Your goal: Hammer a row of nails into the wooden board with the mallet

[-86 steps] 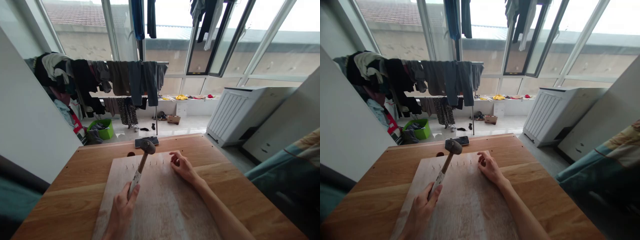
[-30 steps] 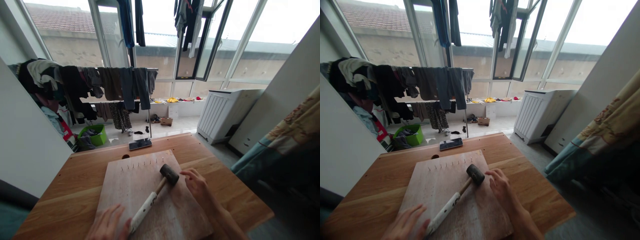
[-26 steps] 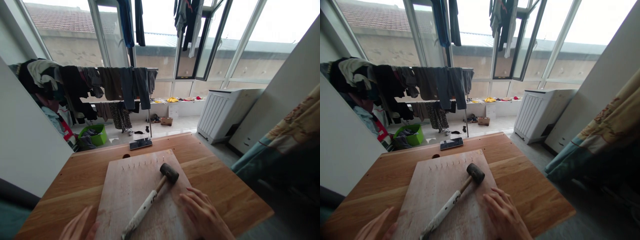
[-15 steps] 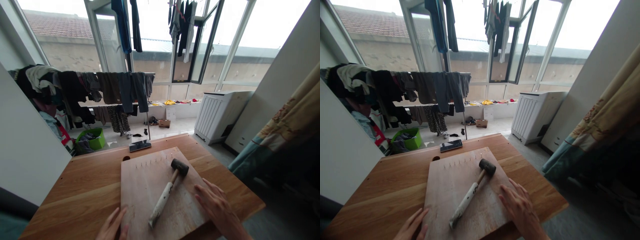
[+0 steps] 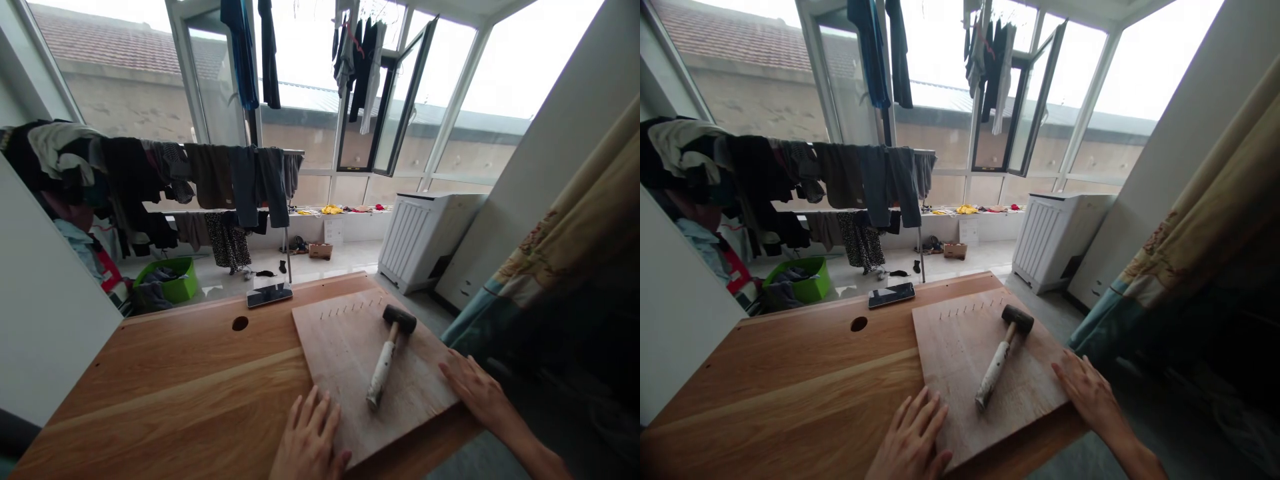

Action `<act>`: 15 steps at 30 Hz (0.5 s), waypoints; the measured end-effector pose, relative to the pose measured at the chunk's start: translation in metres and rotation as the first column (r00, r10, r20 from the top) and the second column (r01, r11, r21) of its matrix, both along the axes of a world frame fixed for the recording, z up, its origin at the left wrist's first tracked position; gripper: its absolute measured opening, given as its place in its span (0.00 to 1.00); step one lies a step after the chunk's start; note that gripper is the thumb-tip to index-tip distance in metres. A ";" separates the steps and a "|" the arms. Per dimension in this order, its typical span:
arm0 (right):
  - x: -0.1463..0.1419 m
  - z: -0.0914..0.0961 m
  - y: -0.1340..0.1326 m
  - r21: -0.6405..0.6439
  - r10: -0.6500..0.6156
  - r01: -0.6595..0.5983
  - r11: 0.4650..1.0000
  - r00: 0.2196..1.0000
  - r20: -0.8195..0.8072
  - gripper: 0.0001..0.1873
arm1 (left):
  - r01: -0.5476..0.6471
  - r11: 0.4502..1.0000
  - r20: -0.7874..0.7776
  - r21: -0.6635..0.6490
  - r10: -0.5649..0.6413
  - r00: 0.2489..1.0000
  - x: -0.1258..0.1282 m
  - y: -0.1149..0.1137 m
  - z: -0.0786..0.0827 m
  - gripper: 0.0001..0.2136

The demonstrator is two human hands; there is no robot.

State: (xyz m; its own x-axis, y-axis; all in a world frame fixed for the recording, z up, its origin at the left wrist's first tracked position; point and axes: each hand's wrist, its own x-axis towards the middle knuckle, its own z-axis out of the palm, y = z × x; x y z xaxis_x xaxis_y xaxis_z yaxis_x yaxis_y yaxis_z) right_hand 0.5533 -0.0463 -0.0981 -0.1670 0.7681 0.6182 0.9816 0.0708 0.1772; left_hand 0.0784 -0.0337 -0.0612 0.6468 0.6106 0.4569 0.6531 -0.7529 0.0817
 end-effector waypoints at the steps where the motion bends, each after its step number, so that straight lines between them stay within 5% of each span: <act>1: 0.002 -0.004 0.000 -0.014 0.029 -0.028 1.000 0.999 0.038 0.26 | -0.004 1.000 0.009 0.007 0.004 1.000 0.001 0.000 0.000 0.25; 8: -0.032 -0.009 -0.017 -0.054 0.024 -0.022 0.998 0.999 0.027 0.29 | -0.034 0.990 -0.012 0.138 0.036 0.999 -0.024 0.003 0.017 0.24; 13: -0.095 0.005 -0.027 -0.122 0.044 -0.049 0.991 0.998 -0.038 0.23 | -0.074 0.964 -0.055 0.254 0.091 0.994 -0.077 -0.004 0.023 0.19; 15: -0.127 0.012 -0.027 -0.122 0.006 -0.020 0.992 0.994 -0.113 0.28 | -0.115 0.954 -0.080 0.275 0.142 0.987 -0.103 -0.010 0.015 0.19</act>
State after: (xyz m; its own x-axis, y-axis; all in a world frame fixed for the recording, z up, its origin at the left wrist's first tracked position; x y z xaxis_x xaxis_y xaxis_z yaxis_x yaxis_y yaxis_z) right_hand 0.4267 -0.0731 -0.0861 -0.1123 0.8375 0.5347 0.9936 0.0981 0.0550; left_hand -0.0243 -0.0441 -0.0460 0.6204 0.5548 0.5543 0.7405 -0.6473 -0.1809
